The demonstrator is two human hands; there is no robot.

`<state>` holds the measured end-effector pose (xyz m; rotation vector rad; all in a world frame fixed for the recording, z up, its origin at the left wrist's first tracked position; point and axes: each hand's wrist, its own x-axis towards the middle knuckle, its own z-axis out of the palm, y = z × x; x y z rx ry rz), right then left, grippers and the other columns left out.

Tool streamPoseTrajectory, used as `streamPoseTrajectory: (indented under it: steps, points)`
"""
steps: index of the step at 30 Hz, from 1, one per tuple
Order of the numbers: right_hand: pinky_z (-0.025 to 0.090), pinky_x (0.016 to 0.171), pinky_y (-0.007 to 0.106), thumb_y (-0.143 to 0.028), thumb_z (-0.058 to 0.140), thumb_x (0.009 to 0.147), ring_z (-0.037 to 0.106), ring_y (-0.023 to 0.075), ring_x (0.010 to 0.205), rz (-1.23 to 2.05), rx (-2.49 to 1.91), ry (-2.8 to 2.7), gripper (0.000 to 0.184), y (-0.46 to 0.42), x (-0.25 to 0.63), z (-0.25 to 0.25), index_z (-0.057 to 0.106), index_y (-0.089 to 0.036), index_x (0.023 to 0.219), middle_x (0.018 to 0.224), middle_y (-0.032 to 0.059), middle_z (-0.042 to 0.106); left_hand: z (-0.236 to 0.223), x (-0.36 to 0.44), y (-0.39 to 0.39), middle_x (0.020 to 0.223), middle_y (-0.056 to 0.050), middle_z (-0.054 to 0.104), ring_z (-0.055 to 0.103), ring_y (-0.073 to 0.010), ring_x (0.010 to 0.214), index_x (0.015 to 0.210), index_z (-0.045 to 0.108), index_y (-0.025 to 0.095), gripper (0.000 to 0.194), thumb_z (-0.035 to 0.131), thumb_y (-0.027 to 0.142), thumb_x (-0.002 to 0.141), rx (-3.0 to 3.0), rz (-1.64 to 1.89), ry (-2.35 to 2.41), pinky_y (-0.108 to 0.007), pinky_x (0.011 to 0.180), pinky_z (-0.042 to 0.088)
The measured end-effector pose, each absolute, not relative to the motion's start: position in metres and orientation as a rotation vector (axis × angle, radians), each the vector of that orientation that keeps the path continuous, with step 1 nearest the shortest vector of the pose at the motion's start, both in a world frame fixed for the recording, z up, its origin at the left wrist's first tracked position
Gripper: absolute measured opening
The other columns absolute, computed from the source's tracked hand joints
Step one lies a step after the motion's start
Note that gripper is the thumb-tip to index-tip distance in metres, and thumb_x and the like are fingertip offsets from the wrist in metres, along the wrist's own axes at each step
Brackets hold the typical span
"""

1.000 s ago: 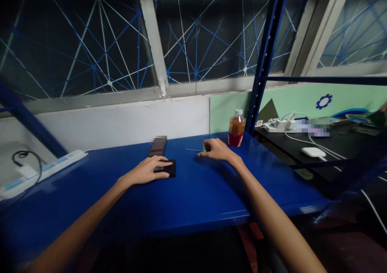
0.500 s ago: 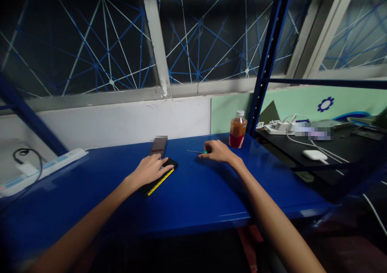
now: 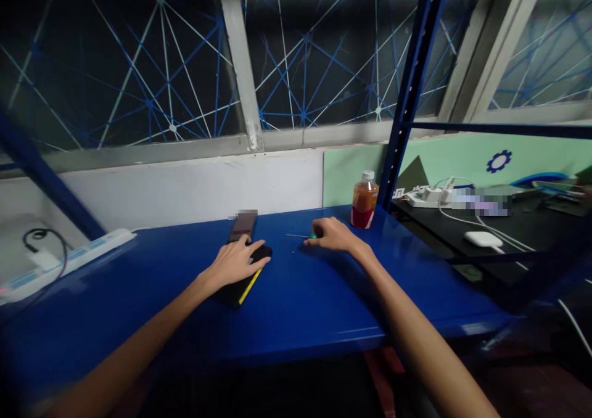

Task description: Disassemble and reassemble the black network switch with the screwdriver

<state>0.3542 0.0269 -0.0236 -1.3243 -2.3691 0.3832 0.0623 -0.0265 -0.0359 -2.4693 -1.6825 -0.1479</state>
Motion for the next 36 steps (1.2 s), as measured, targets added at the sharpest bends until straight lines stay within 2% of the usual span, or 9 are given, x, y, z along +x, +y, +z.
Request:
streamPoseTrajectory:
  steps: [5, 11, 13, 16, 20, 25, 29, 33, 36]
  points:
    - [0.031, 0.051, 0.027, -0.054, 0.065, 0.072, 0.050, 0.0136, 0.058, 0.372, -1.317, -2.382, 0.037, 0.026, 0.354, -0.024, 0.051, -0.019, 0.070, 0.066, 0.0018, 0.059, -0.039, 0.063, -0.028, 0.137, -0.018, 0.040, 0.065, -0.0315, 0.087, 0.137, 0.044, 0.029, 0.074, 0.022, 0.076, 0.084, -2.392, -0.197, -1.784, -0.040, 0.068, 0.048]
    - [0.030, 0.051, 0.027, -0.052, 0.065, 0.073, 0.048, 0.0133, 0.057, 0.339, -1.329, -2.390, 0.037, 0.024, 0.352, -0.022, 0.050, -0.019, 0.068, 0.063, 0.0018, 0.057, -0.042, 0.069, -0.026, 0.116, -0.014, 0.054, 0.065, -0.0297, 0.084, 0.133, 0.047, 0.028, 0.063, 0.038, 0.066, 0.085, -2.346, -0.218, -1.817, -0.037, 0.067, 0.048]
    - [0.030, 0.051, 0.027, -0.052, 0.065, 0.073, 0.047, 0.0133, 0.057, 0.340, -1.331, -2.389, 0.036, 0.023, 0.352, -0.022, 0.050, -0.019, 0.068, 0.064, 0.0018, 0.057, -0.045, 0.074, -0.029, 0.108, -0.016, 0.057, 0.065, -0.0314, 0.081, 0.128, 0.052, 0.022, 0.062, 0.033, 0.065, 0.088, -2.217, -0.255, -1.908, -0.038, 0.065, 0.048]
    - [0.030, 0.051, 0.027, -0.052, 0.065, 0.073, 0.047, 0.0133, 0.058, 0.346, -1.338, -2.389, 0.035, 0.024, 0.352, -0.022, 0.051, -0.019, 0.069, 0.065, 0.0023, 0.057, -0.047, 0.078, -0.034, 0.117, -0.022, 0.054, 0.065, -0.0323, 0.080, 0.126, 0.053, 0.015, 0.067, 0.023, 0.064, 0.091, -2.106, -0.329, -1.897, -0.038, 0.062, 0.047]
    - [0.030, 0.052, 0.027, -0.053, 0.065, 0.073, 0.048, 0.0135, 0.058, 0.342, -1.345, -2.399, 0.036, 0.026, 0.353, -0.023, 0.053, -0.019, 0.070, 0.066, 0.0029, 0.058, -0.045, 0.070, -0.032, 0.130, -0.017, 0.050, 0.053, -0.0353, 0.110, 0.118, 0.061, 0.018, 0.053, 0.030, 0.055, 0.095, -2.333, -0.422, -1.509, -0.047, 0.084, 0.044]
    - [0.030, 0.052, 0.027, -0.053, 0.065, 0.073, 0.049, 0.0139, 0.058, 0.331, -1.342, -2.393, 0.037, 0.027, 0.354, -0.024, 0.053, -0.019, 0.071, 0.066, 0.0031, 0.058, -0.045, 0.057, -0.023, 0.130, -0.006, 0.054, 0.048, -0.0239, 0.119, 0.107, 0.067, 0.025, 0.040, 0.029, 0.035, 0.101, -2.786, -0.499, -1.134, -0.043, 0.096, 0.036]
    - [0.030, 0.052, 0.027, -0.053, 0.065, 0.073, 0.048, 0.0135, 0.058, 0.319, -1.335, -2.397, 0.036, 0.027, 0.354, -0.025, 0.053, -0.019, 0.071, 0.066, 0.0027, 0.059, -0.049, 0.062, -0.025, 0.117, -0.007, 0.061, 0.055, -0.0230, 0.106, 0.095, 0.071, 0.021, 0.044, 0.029, 0.036, 0.101, -2.702, -0.560, -1.256, -0.042, 0.088, 0.039]
    - [0.030, 0.052, 0.027, -0.053, 0.065, 0.074, 0.048, 0.0132, 0.057, 0.300, -1.339, -2.406, 0.036, 0.027, 0.354, -0.026, 0.052, -0.019, 0.070, 0.065, 0.0022, 0.058, -0.052, 0.070, -0.027, 0.100, -0.014, 0.063, 0.056, -0.0288, 0.097, 0.073, 0.073, 0.014, 0.057, 0.033, 0.046, 0.098, -2.330, -0.649, -1.543, -0.049, 0.086, 0.038]
    - [0.031, 0.053, 0.027, -0.052, 0.065, 0.074, 0.048, 0.0129, 0.057, 0.298, -1.336, -2.411, 0.036, 0.026, 0.353, -0.026, 0.052, -0.019, 0.070, 0.064, 0.0019, 0.058, -0.050, 0.065, -0.026, 0.107, -0.013, 0.061, 0.053, -0.0288, 0.106, 0.080, 0.073, 0.015, 0.051, 0.035, 0.043, 0.098, -2.425, -0.711, -1.448, -0.047, 0.091, 0.037]
